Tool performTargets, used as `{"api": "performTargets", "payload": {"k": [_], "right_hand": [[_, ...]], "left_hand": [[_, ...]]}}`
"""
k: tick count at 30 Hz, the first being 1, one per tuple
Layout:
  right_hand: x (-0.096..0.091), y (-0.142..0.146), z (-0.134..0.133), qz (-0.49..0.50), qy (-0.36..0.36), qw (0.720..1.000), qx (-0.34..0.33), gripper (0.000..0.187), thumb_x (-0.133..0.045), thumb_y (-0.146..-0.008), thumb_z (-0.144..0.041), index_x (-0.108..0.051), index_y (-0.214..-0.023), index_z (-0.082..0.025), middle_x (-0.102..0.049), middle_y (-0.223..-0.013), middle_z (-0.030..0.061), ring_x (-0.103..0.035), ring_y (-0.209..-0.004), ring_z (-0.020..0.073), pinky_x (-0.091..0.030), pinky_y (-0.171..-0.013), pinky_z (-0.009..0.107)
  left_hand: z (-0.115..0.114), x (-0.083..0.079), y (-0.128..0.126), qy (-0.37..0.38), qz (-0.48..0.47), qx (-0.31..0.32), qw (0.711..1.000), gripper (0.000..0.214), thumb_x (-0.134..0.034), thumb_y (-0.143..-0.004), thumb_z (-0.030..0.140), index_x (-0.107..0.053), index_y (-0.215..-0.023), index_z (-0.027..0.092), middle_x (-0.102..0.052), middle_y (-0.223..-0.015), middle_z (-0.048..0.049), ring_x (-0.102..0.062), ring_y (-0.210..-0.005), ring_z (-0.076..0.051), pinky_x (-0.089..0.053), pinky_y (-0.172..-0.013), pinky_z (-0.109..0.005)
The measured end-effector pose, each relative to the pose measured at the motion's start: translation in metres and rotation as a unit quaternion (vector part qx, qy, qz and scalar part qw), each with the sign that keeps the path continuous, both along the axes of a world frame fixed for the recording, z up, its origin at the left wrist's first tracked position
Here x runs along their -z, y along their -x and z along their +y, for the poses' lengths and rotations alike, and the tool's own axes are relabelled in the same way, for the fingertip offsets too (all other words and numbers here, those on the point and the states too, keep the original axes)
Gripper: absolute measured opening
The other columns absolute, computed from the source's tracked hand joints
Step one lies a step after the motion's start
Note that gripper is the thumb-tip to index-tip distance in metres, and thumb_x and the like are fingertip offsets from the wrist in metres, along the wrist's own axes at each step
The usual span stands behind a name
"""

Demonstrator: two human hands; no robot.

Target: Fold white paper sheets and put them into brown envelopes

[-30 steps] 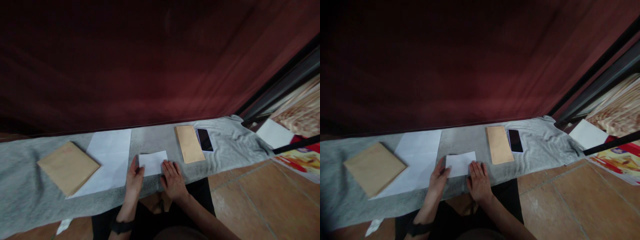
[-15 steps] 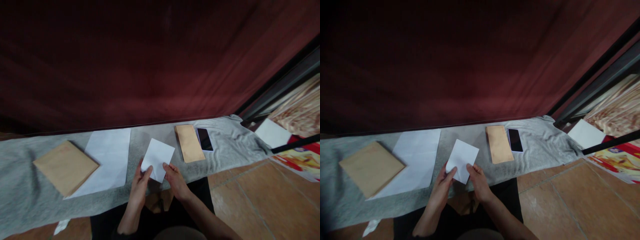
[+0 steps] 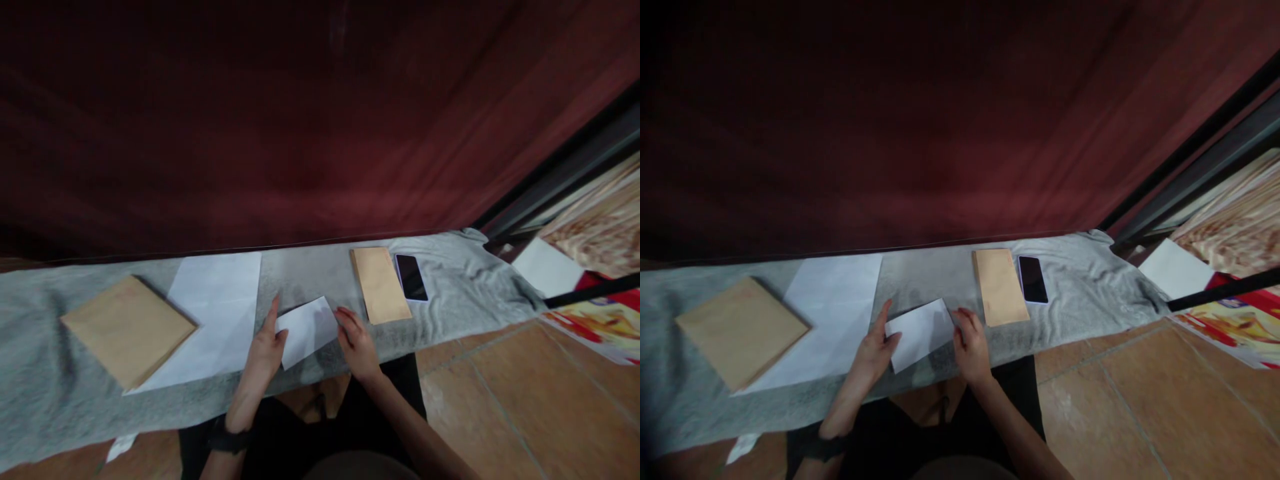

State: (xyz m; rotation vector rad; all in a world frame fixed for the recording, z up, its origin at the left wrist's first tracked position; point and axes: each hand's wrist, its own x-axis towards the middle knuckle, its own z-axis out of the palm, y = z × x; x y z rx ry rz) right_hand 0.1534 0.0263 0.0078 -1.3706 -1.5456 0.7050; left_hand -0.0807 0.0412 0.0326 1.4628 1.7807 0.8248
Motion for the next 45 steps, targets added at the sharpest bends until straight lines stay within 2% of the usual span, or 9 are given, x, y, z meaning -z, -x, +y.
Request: {"api": "performTargets", "payload": {"k": [4, 7, 10, 12, 14, 16, 22, 38, 45], "right_hand": [[0.002, 0.008, -0.006, -0.226, -0.059, 0.965, -0.120, 0.045, -0.046, -0.100, -0.021, -0.054, -0.145, -0.021, -0.056, -0.148, 0.0102, -0.052, -0.136, 0.0241, -0.039, -0.117, 0.047], [0.003, 0.013, -0.008, -0.330, -0.076, 0.932, -0.128, 0.049, -0.049, -0.101, -0.023, -0.049, -0.150, -0.016, -0.049, -0.154, 0.0115, -0.047, -0.141, 0.0256, -0.033, -0.121, 0.048], [0.003, 0.014, -0.008, -0.356, -0.082, 0.923, -0.122, 0.050, -0.048, -0.100, -0.023, -0.048, -0.150, -0.014, -0.049, -0.154, 0.0112, -0.046, -0.141, 0.0241, -0.032, -0.122, 0.047], [0.005, 0.014, -0.009, -0.357, -0.088, 0.921, -0.127, 0.052, -0.049, -0.097, -0.019, -0.049, -0.149, -0.013, -0.050, -0.153, 0.0117, -0.046, -0.142, 0.0242, -0.032, -0.122, 0.047], [0.009, 0.012, -0.013, -0.355, -0.098, 0.920, -0.134, 0.054, -0.050, -0.093, -0.016, -0.051, -0.147, -0.010, -0.052, -0.151, 0.0134, -0.045, -0.143, 0.0249, -0.034, -0.122, 0.047], [0.013, 0.009, -0.019, -0.353, -0.108, 0.919, -0.139, 0.054, -0.051, -0.091, -0.016, -0.054, -0.144, -0.009, -0.056, -0.147, 0.0154, -0.045, -0.143, 0.0260, -0.038, -0.120, 0.047], [0.012, 0.001, -0.035, -0.350, -0.138, 0.910, -0.176, 0.043, -0.049, -0.097, -0.017, -0.059, -0.140, -0.014, -0.065, -0.136, 0.0143, -0.054, -0.135, 0.0248, -0.039, -0.119, 0.049], [0.002, 0.000, -0.041, -0.342, -0.124, 0.918, -0.156, 0.047, -0.052, -0.097, -0.017, -0.055, -0.144, -0.015, -0.063, -0.140, 0.0125, -0.056, -0.134, 0.0250, -0.041, -0.118, 0.050], [-0.004, 0.000, -0.042, -0.350, -0.122, 0.916, -0.157, 0.051, -0.051, -0.098, -0.018, -0.049, -0.149, -0.018, -0.057, -0.148, 0.0100, -0.052, -0.138, 0.0221, -0.039, -0.119, 0.047]], "left_hand": [[0.008, 0.002, -0.001, 0.002, 0.075, 0.020, 0.997, 0.075, -0.049, -0.087, 0.020, -0.026, -0.159, 0.019, -0.067, -0.134, -0.0141, -0.071, -0.108, -0.030, -0.056, -0.090, -0.042], [0.006, 0.002, -0.007, -0.068, 0.131, -0.006, 0.989, 0.068, -0.047, -0.091, 0.022, -0.032, -0.157, 0.015, -0.064, -0.136, -0.0183, -0.066, -0.116, -0.033, -0.053, -0.098, -0.048], [-0.003, 0.002, -0.028, -0.146, 0.182, -0.012, 0.972, 0.055, -0.042, -0.098, 0.029, -0.044, -0.150, 0.014, -0.056, -0.144, -0.0214, -0.054, -0.134, -0.036, -0.042, -0.111, -0.056], [-0.008, 0.004, -0.047, -0.170, 0.166, 0.052, 0.970, 0.052, -0.038, -0.101, 0.032, -0.048, -0.148, 0.013, -0.052, -0.150, -0.0200, -0.046, -0.142, -0.032, -0.037, -0.117, -0.052], [-0.011, 0.008, -0.067, -0.163, 0.133, 0.187, 0.960, 0.050, -0.039, -0.102, 0.034, -0.049, -0.148, 0.016, -0.051, -0.153, -0.0150, -0.043, -0.145, -0.027, -0.036, -0.120, -0.048], [-0.011, 0.012, -0.080, -0.141, 0.123, 0.265, 0.946, 0.051, -0.040, -0.102, 0.036, -0.046, -0.149, 0.017, -0.048, -0.155, -0.0128, -0.041, -0.147, -0.024, -0.032, -0.123, -0.048], [0.001, 0.020, -0.079, -0.133, 0.147, 0.320, 0.927, 0.053, -0.037, -0.103, 0.036, -0.039, -0.153, 0.021, -0.041, -0.160, -0.0074, -0.033, -0.150, -0.019, -0.022, -0.127, -0.044], [0.021, 0.027, -0.070, -0.177, 0.219, 0.223, 0.933, 0.057, -0.038, -0.102, 0.039, -0.039, -0.154, 0.016, -0.036, -0.162, -0.0113, -0.029, -0.152, -0.024, -0.018, -0.127, -0.048], [0.015, 0.035, -0.054, -0.173, 0.227, 0.151, 0.946, 0.061, -0.039, -0.100, 0.043, -0.038, -0.154, 0.015, -0.039, -0.160, -0.0138, -0.030, -0.152, -0.027, -0.019, -0.126, -0.052]]}}
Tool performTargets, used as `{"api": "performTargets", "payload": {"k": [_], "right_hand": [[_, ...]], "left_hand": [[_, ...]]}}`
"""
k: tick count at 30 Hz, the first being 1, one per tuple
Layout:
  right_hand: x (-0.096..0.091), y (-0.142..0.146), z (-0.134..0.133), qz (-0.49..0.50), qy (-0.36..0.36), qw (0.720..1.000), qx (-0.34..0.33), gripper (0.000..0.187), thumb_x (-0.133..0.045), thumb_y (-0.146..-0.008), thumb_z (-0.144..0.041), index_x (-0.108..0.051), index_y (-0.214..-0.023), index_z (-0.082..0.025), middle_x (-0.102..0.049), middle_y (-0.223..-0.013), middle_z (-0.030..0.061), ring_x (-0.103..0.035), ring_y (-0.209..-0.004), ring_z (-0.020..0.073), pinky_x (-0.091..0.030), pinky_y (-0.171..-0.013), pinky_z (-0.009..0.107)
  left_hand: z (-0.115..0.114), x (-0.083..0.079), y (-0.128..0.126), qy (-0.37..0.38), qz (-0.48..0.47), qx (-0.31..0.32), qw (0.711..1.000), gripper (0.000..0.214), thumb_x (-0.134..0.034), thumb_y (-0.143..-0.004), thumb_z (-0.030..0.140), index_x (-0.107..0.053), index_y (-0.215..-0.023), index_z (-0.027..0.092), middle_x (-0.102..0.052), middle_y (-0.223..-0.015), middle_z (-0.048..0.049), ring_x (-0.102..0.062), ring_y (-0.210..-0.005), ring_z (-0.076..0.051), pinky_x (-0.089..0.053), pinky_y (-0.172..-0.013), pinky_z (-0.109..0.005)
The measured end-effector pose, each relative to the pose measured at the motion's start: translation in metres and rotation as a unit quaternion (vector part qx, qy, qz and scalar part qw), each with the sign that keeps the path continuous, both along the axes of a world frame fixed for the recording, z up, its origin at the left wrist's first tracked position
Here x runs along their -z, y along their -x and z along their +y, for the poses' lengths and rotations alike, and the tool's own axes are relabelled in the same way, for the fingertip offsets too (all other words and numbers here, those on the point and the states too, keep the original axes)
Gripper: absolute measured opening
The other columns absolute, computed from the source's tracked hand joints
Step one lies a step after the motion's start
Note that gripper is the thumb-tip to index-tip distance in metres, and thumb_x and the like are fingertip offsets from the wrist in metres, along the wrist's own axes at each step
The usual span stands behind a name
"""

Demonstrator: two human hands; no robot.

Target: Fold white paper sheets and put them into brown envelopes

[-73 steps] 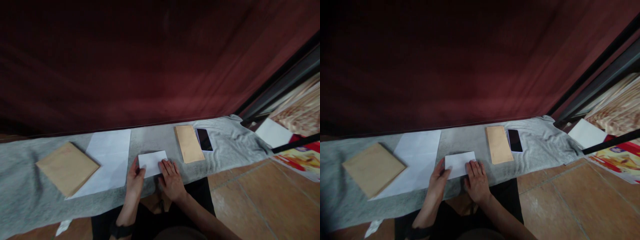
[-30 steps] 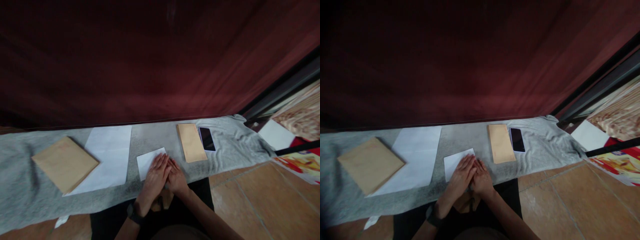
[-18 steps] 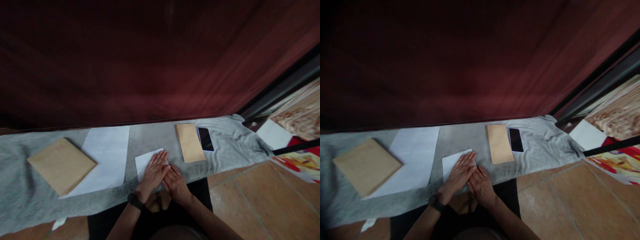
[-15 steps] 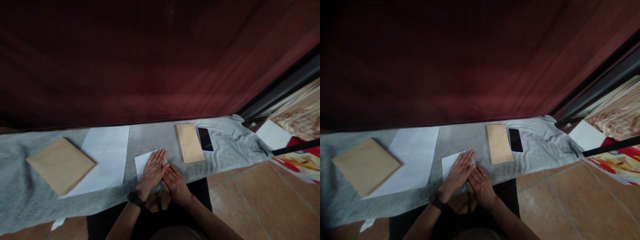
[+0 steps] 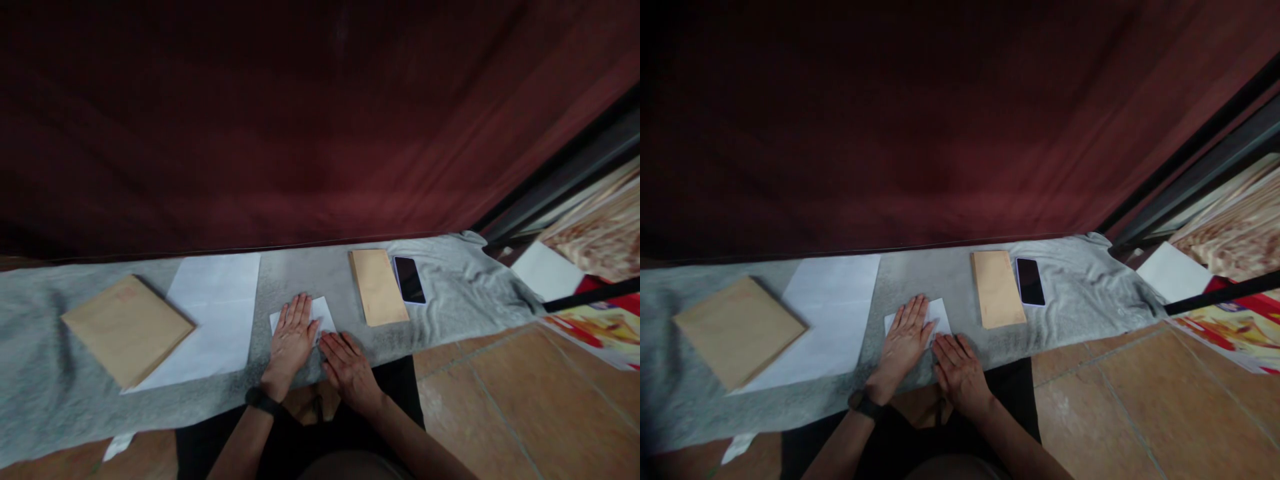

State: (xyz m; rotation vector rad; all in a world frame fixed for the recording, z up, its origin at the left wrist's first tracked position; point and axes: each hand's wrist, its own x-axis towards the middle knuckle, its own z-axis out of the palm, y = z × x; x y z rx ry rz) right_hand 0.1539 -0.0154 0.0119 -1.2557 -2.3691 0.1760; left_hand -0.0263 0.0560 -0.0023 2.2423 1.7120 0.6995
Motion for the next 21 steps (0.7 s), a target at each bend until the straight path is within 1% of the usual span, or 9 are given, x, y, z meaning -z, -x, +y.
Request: {"api": "performTargets", "payload": {"k": [5, 9, 12, 15, 17, 18, 19, 21], "right_hand": [[0.001, 0.000, 0.000, 0.009, 0.007, 1.000, -0.001, 0.048, -0.048, -0.099, -0.017, -0.051, -0.147, -0.017, -0.056, -0.148, 0.0096, -0.053, -0.137, 0.0225, -0.038, -0.119, 0.048], [0.001, 0.001, 0.007, 0.020, 0.015, 1.000, 0.004, 0.047, -0.049, -0.099, -0.018, -0.053, -0.146, -0.020, -0.059, -0.145, 0.0094, -0.056, -0.133, 0.0225, -0.041, -0.117, 0.047], [0.002, 0.002, 0.016, 0.020, 0.010, 0.999, 0.027, 0.047, -0.049, -0.100, -0.021, -0.052, -0.147, -0.018, -0.057, -0.147, 0.0112, -0.054, -0.136, 0.0246, -0.040, -0.117, 0.049], [0.006, 0.005, 0.022, 0.019, 0.002, 0.998, 0.066, 0.049, -0.046, -0.102, -0.024, -0.047, -0.150, -0.016, -0.052, -0.151, 0.0120, -0.050, -0.139, 0.0265, -0.036, -0.119, 0.049], [0.009, 0.007, 0.023, 0.019, -0.001, 0.997, 0.080, 0.050, -0.045, -0.103, -0.024, -0.045, -0.152, -0.015, -0.051, -0.152, 0.0116, -0.049, -0.140, 0.0265, -0.034, -0.120, 0.049], [0.010, 0.008, 0.023, 0.018, -0.002, 0.996, 0.084, 0.050, -0.045, -0.103, -0.024, -0.044, -0.152, -0.015, -0.050, -0.153, 0.0115, -0.048, -0.140, 0.0265, -0.033, -0.120, 0.049], [0.011, 0.009, 0.022, 0.017, -0.003, 0.996, 0.087, 0.050, -0.045, -0.103, -0.024, -0.045, -0.152, -0.015, -0.050, -0.153, 0.0116, -0.048, -0.140, 0.0267, -0.032, -0.121, 0.049], [0.011, 0.010, 0.022, 0.014, -0.006, 0.996, 0.092, 0.050, -0.045, -0.103, -0.023, -0.045, -0.151, -0.014, -0.051, -0.153, 0.0119, -0.048, -0.140, 0.0271, -0.031, -0.121, 0.049]], "left_hand": [[-0.020, 0.000, 0.015, -0.008, -0.003, -0.043, 0.999, 0.062, -0.040, -0.099, 0.044, -0.041, -0.153, 0.013, -0.041, -0.158, -0.0171, -0.033, -0.150, -0.031, -0.021, -0.125, -0.053], [-0.034, -0.002, 0.021, -0.015, -0.024, -0.073, 0.997, 0.062, -0.044, -0.098, 0.045, -0.044, -0.151, 0.014, -0.043, -0.157, -0.0177, -0.036, -0.149, -0.033, -0.022, -0.124, -0.055], [-0.040, -0.002, 0.022, -0.018, -0.069, -0.113, 0.991, 0.063, -0.046, -0.096, 0.048, -0.047, -0.148, 0.013, -0.042, -0.158, -0.0186, -0.032, -0.150, -0.034, -0.023, -0.123, -0.057], [-0.044, -0.004, 0.025, -0.002, -0.144, -0.151, 0.978, 0.063, -0.049, -0.094, 0.051, -0.052, -0.144, 0.013, -0.040, -0.159, -0.0195, -0.032, -0.150, -0.036, -0.022, -0.124, -0.058], [-0.046, -0.006, 0.027, 0.034, -0.210, -0.177, 0.961, 0.060, -0.052, -0.093, 0.051, -0.055, -0.142, 0.017, -0.039, -0.161, -0.0174, -0.035, -0.149, -0.036, -0.023, -0.124, -0.056], [-0.048, -0.008, 0.028, 0.058, -0.251, -0.194, 0.947, 0.058, -0.054, -0.092, 0.050, -0.056, -0.141, 0.019, -0.038, -0.162, -0.0156, -0.036, -0.148, -0.034, -0.025, -0.124, -0.054], [-0.049, -0.010, 0.029, 0.081, -0.297, -0.215, 0.927, 0.056, -0.057, -0.091, 0.048, -0.057, -0.139, 0.021, -0.037, -0.162, -0.0135, -0.037, -0.148, -0.033, -0.027, -0.124, -0.052], [-0.050, -0.015, 0.029, 0.119, -0.395, -0.260, 0.873, 0.052, -0.065, -0.087, 0.044, -0.060, -0.135, 0.025, -0.038, -0.162, -0.0099, -0.040, -0.146, -0.031, -0.033, -0.121, -0.048]]}}
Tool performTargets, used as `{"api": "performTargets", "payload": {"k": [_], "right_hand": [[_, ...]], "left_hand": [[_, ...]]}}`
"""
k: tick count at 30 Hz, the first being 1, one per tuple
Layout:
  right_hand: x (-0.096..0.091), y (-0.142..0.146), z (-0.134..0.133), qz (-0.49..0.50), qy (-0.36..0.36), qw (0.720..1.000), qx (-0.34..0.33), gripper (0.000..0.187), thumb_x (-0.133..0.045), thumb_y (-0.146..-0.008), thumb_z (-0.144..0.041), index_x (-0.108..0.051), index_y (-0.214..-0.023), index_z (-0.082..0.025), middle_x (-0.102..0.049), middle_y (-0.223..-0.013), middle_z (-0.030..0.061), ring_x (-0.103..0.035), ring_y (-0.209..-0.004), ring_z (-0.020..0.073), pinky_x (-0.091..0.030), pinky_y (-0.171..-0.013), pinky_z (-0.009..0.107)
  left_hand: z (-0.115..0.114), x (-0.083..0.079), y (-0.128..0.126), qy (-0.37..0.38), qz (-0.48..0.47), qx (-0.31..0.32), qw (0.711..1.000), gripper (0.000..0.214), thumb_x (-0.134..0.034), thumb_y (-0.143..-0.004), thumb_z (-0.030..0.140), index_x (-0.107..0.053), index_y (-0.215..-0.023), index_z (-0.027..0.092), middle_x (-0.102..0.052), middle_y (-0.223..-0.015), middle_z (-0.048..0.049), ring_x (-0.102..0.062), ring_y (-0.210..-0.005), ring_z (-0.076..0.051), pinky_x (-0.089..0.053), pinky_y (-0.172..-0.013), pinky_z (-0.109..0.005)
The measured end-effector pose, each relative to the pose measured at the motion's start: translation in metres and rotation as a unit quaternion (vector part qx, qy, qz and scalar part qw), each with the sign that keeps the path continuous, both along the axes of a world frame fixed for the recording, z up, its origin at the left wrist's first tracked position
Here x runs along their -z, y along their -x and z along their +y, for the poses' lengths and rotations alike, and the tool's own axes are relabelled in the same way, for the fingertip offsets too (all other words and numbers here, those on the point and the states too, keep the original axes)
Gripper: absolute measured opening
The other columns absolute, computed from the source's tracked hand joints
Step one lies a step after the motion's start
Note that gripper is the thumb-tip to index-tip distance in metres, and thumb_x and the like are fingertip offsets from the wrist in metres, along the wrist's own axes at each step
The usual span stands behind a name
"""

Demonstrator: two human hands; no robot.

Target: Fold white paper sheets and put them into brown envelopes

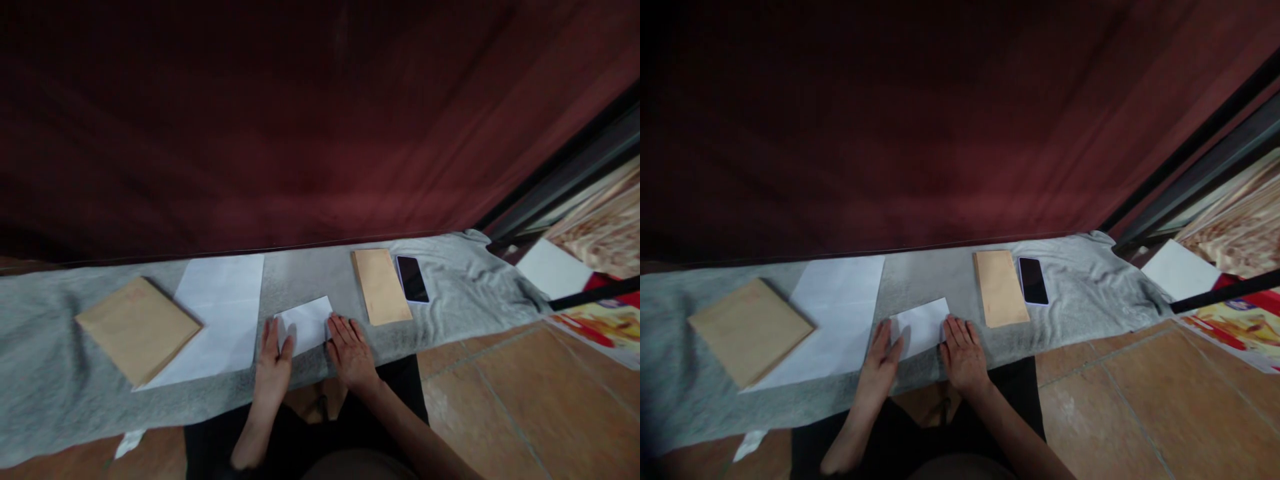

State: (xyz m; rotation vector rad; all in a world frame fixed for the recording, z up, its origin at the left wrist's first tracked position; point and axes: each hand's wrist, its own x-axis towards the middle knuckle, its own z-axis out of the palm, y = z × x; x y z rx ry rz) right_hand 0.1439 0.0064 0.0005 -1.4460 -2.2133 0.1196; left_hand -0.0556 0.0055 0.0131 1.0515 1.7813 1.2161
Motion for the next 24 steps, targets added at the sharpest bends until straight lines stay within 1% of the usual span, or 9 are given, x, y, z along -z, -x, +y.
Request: {"api": "performTargets", "payload": {"k": [4, 7, 9, 11, 14, 18, 20, 21, 24], "right_hand": [[0.000, 0.000, 0.000, -0.005, -0.004, 1.000, -0.001, 0.051, -0.044, -0.102, -0.023, -0.044, -0.152, -0.013, -0.051, -0.152, 0.0124, -0.048, -0.140, 0.0272, -0.032, -0.121, 0.050], [-0.001, -0.001, -0.001, -0.008, -0.001, 1.000, -0.005, 0.052, -0.044, -0.102, -0.022, -0.042, -0.153, -0.013, -0.049, -0.154, 0.0126, -0.047, -0.141, 0.0270, -0.032, -0.121, 0.050], [-0.002, -0.001, -0.002, -0.008, 0.005, 1.000, -0.005, 0.054, -0.045, -0.101, -0.022, -0.041, -0.154, -0.013, -0.049, -0.154, 0.0133, -0.046, -0.141, 0.0274, -0.031, -0.121, 0.050], [-0.004, -0.001, -0.003, -0.004, 0.013, 1.000, -0.012, 0.058, -0.050, -0.098, -0.025, -0.040, -0.154, -0.012, -0.048, -0.154, 0.0146, -0.044, -0.143, 0.0292, -0.030, -0.121, 0.052], [-0.012, 0.003, -0.003, 0.021, 0.036, 0.999, -0.029, 0.066, -0.057, -0.092, -0.026, -0.040, -0.154, -0.012, -0.047, -0.155, 0.0156, -0.043, -0.143, 0.0307, -0.033, -0.120, 0.053], [-0.032, 0.010, 0.004, 0.138, 0.082, 0.987, -0.013, 0.050, -0.045, -0.097, -0.019, -0.053, -0.146, -0.019, -0.061, -0.142, 0.0114, -0.055, -0.131, 0.0263, -0.042, -0.112, 0.047], [-0.042, 0.014, 0.009, 0.251, 0.113, 0.961, 0.001, 0.040, -0.041, -0.102, -0.026, -0.063, -0.136, -0.023, -0.068, -0.130, 0.0089, -0.061, -0.121, 0.0242, -0.046, -0.107, 0.042], [-0.047, 0.017, 0.011, 0.318, 0.136, 0.938, 0.011, 0.037, -0.042, -0.103, -0.032, -0.067, -0.128, -0.024, -0.071, -0.122, 0.0078, -0.064, -0.114, 0.0232, -0.048, -0.103, 0.040], [-0.053, 0.024, 0.013, 0.502, 0.235, 0.831, 0.052, 0.042, -0.049, -0.100, -0.054, -0.075, -0.096, -0.022, -0.074, -0.088, 0.0042, -0.067, -0.085, 0.0203, -0.054, -0.081, 0.032]], "left_hand": [[0.001, -0.007, -0.002, 0.013, -0.172, -0.102, 0.980, 0.050, -0.076, -0.076, 0.033, -0.065, -0.124, 0.026, -0.051, -0.151, -0.0079, -0.054, -0.133, -0.027, -0.046, -0.111, -0.041], [0.003, -0.010, -0.006, 0.020, -0.259, -0.162, 0.952, 0.052, -0.076, -0.070, 0.026, -0.065, -0.121, 0.025, -0.070, -0.120, -0.0059, -0.065, -0.115, -0.025, -0.051, -0.103, -0.041], [0.003, -0.014, -0.010, 0.032, -0.300, -0.175, 0.937, 0.057, -0.078, -0.066, 0.023, -0.066, -0.121, 0.025, -0.075, -0.104, -0.0039, -0.069, -0.103, -0.024, -0.053, -0.096, -0.042], [0.001, -0.020, -0.015, 0.032, -0.322, -0.163, 0.932, 0.057, -0.079, -0.063, 0.022, -0.068, -0.118, 0.023, -0.076, -0.101, -0.0037, -0.070, -0.100, -0.024, -0.053, -0.095, -0.041], [-0.003, -0.038, -0.026, 0.012, -0.339, -0.103, 0.935, 0.053, -0.082, -0.061, 0.026, -0.071, -0.112, 0.020, -0.076, -0.107, -0.0047, -0.069, -0.102, -0.023, -0.050, -0.097, -0.038], [-0.005, -0.064, -0.035, -0.003, -0.358, -0.029, 0.933, 0.056, -0.083, -0.067, 0.043, -0.070, -0.117, 0.020, -0.072, -0.122, -0.0085, -0.067, -0.109, -0.024, -0.051, -0.093, -0.034], [-0.003, -0.068, -0.036, 0.000, -0.362, -0.023, 0.932, 0.055, -0.078, -0.073, 0.052, -0.070, -0.118, 0.021, -0.067, -0.133, -0.0100, -0.064, -0.117, -0.024, -0.052, -0.092, -0.033], [-0.002, -0.067, -0.035, 0.006, -0.360, -0.033, 0.932, 0.056, -0.077, -0.074, 0.054, -0.069, -0.118, 0.022, -0.065, -0.136, -0.0101, -0.063, -0.120, -0.025, -0.052, -0.091, -0.033], [-0.002, -0.054, -0.035, 0.040, -0.348, -0.058, 0.935, 0.064, -0.084, -0.068, 0.049, -0.065, -0.124, 0.024, -0.067, -0.132, -0.0098, -0.063, -0.118, -0.024, -0.053, -0.091, -0.033]]}}
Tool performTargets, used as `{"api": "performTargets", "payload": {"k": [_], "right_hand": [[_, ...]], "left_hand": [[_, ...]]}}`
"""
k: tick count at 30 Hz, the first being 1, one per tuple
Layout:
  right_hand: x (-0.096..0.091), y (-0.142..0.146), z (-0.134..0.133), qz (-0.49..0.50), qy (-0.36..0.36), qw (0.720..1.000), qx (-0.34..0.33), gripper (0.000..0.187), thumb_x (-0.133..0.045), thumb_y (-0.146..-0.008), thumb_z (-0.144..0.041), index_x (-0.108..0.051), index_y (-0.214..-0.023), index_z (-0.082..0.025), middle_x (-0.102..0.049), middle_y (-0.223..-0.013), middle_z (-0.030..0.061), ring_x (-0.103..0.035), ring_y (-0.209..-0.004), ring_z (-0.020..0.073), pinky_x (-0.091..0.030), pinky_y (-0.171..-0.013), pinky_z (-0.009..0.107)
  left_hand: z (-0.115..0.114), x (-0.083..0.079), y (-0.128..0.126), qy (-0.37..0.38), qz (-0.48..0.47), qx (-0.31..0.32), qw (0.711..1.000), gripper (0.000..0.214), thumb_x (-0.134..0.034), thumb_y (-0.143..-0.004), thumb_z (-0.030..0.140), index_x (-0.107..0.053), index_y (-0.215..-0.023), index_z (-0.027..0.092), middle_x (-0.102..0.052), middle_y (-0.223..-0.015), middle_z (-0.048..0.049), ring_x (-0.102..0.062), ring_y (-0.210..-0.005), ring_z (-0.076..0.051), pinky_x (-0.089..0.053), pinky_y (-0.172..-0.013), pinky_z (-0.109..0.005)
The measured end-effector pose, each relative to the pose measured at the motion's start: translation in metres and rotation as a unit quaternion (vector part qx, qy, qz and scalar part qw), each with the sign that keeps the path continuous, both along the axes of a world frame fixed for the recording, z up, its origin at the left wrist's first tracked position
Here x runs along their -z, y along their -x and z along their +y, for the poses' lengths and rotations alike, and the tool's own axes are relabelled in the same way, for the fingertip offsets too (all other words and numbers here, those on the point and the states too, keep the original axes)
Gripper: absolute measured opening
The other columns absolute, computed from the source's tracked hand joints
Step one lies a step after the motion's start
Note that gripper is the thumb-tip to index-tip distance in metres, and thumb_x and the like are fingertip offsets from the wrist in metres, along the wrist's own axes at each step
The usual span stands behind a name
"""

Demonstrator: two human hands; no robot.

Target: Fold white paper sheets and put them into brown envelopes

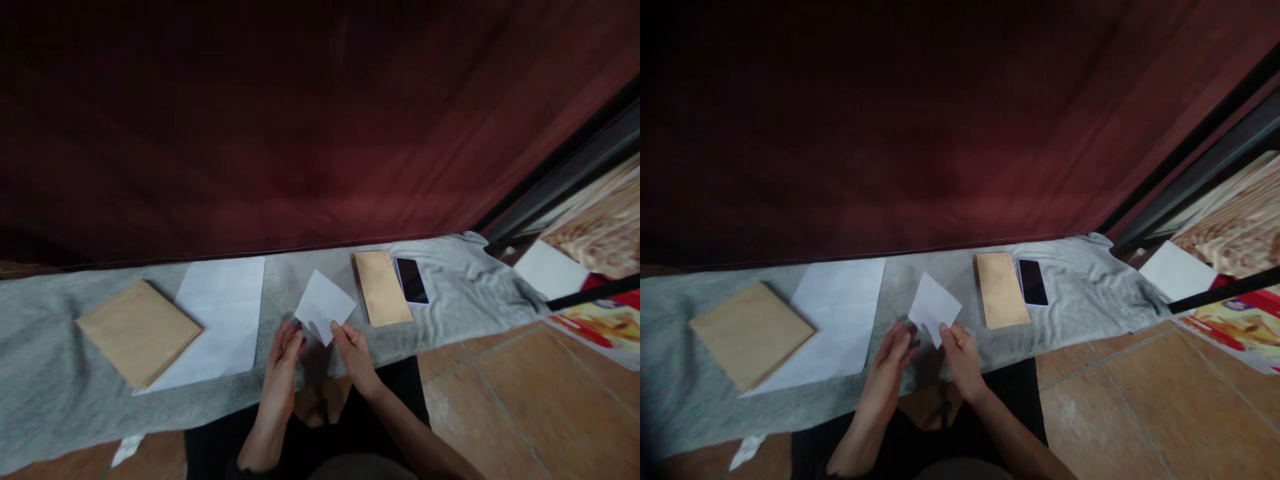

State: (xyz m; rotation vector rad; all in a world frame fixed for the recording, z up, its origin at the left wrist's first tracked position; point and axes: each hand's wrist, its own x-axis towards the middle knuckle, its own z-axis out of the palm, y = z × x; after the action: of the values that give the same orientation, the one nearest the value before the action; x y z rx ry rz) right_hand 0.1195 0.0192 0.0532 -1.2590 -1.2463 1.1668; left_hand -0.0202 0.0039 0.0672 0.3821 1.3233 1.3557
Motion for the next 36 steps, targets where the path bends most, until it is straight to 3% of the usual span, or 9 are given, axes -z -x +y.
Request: {"api": "performTargets", "payload": {"k": [4, 8, 11, 15, 21, 24, 28, 32, 36], "right_hand": [[0.008, 0.008, -0.005, 0.188, 0.127, 0.973, 0.033, 0.045, -0.069, -0.081, -0.065, -0.072, -0.076, -0.020, -0.068, -0.068, 0.0011, -0.062, -0.064, 0.0173, -0.052, -0.066, 0.030], [0.022, 0.003, -0.005, 0.222, 0.160, 0.957, 0.094, 0.043, -0.081, -0.068, -0.059, -0.073, -0.083, -0.019, -0.070, -0.073, 0.0016, -0.062, -0.064, 0.0164, -0.052, -0.061, 0.029], [0.031, -0.009, 0.001, 0.205, 0.144, 0.959, 0.129, 0.047, -0.083, -0.064, -0.057, -0.072, -0.088, -0.019, -0.070, -0.076, 0.0023, -0.063, -0.064, 0.0166, -0.051, -0.057, 0.028], [0.040, -0.023, 0.005, 0.171, 0.117, 0.967, 0.150, 0.051, -0.082, -0.065, -0.056, -0.072, -0.100, -0.020, -0.070, -0.079, 0.0024, -0.062, -0.063, 0.0166, -0.051, -0.055, 0.028], [0.046, -0.035, -0.005, -0.029, -0.022, 0.991, 0.128, 0.032, -0.060, -0.091, -0.040, -0.070, -0.116, -0.022, -0.071, -0.106, 0.0079, -0.067, -0.091, 0.0221, -0.057, -0.080, 0.037], [0.042, -0.036, -0.007, -0.166, -0.116, 0.974, 0.101, 0.030, -0.050, -0.097, -0.028, -0.068, -0.121, -0.025, -0.067, -0.123, 0.0094, -0.063, -0.114, 0.0241, -0.051, -0.100, 0.043], [0.038, -0.028, -0.003, -0.303, -0.194, 0.933, -0.011, 0.035, -0.044, -0.101, -0.021, -0.064, -0.130, -0.025, -0.064, -0.135, 0.0087, -0.058, -0.127, 0.0226, -0.047, -0.109, 0.044], [0.042, -0.015, 0.002, -0.440, -0.224, 0.864, -0.104, 0.044, -0.044, -0.103, -0.024, -0.052, -0.146, -0.020, -0.049, -0.154, 0.0098, -0.042, -0.144, 0.0258, -0.036, -0.119, 0.049], [0.049, -0.009, 0.002, -0.519, -0.212, 0.821, -0.108, 0.048, -0.048, -0.104, -0.030, -0.048, -0.150, -0.020, -0.041, -0.160, 0.0093, -0.035, -0.148, 0.0266, -0.029, -0.122, 0.050]], "left_hand": [[-0.004, 0.019, -0.002, 0.000, 0.018, 0.057, 0.998, 0.069, -0.085, -0.064, 0.045, -0.064, -0.125, 0.019, -0.076, -0.105, -0.0076, -0.070, -0.090, -0.019, -0.053, -0.076, -0.029], [0.001, 0.033, 0.007, -0.015, 0.104, 0.086, 0.991, 0.070, -0.078, -0.069, 0.042, -0.059, -0.131, 0.017, -0.075, -0.083, -0.0025, -0.067, -0.069, -0.017, -0.050, -0.061, -0.027], [0.009, 0.045, 0.022, -0.040, 0.211, 0.116, 0.970, 0.064, -0.067, -0.075, 0.038, -0.057, -0.134, 0.016, -0.076, -0.086, -0.0041, -0.071, -0.079, -0.022, -0.056, -0.072, -0.034], [0.016, 0.059, 0.040, -0.059, 0.387, 0.141, 0.910, 0.056, -0.056, -0.084, 0.031, -0.055, -0.138, 0.017, -0.077, -0.107, -0.0093, -0.072, -0.098, -0.025, -0.056, -0.090, -0.041], [0.019, 0.063, 0.047, -0.017, 0.531, 0.203, 0.822, 0.059, -0.050, -0.089, 0.023, -0.046, -0.147, 0.011, -0.076, -0.111, -0.0148, -0.074, -0.096, -0.028, -0.058, -0.087, -0.042], [0.022, 0.058, 0.045, -0.004, 0.574, 0.235, 0.784, 0.060, -0.047, -0.091, 0.019, -0.042, -0.150, 0.009, -0.075, -0.114, -0.0165, -0.074, -0.099, -0.030, -0.058, -0.089, -0.043], [0.025, 0.046, 0.039, 0.027, 0.610, 0.266, 0.746, 0.057, -0.044, -0.092, 0.018, -0.043, -0.149, 0.010, -0.076, -0.112, -0.0171, -0.075, -0.097, -0.031, -0.058, -0.088, -0.044], [0.024, 0.038, 0.036, 0.021, 0.611, 0.257, 0.748, 0.055, -0.044, -0.094, 0.021, -0.044, -0.149, 0.012, -0.076, -0.108, -0.0159, -0.075, -0.091, -0.029, -0.058, -0.083, -0.042], [0.021, 0.037, 0.037, -0.009, 0.586, 0.199, 0.786, 0.055, -0.045, -0.096, 0.026, -0.042, -0.150, 0.016, -0.076, -0.099, -0.0099, -0.074, -0.082, -0.025, -0.059, -0.077, -0.038]]}}
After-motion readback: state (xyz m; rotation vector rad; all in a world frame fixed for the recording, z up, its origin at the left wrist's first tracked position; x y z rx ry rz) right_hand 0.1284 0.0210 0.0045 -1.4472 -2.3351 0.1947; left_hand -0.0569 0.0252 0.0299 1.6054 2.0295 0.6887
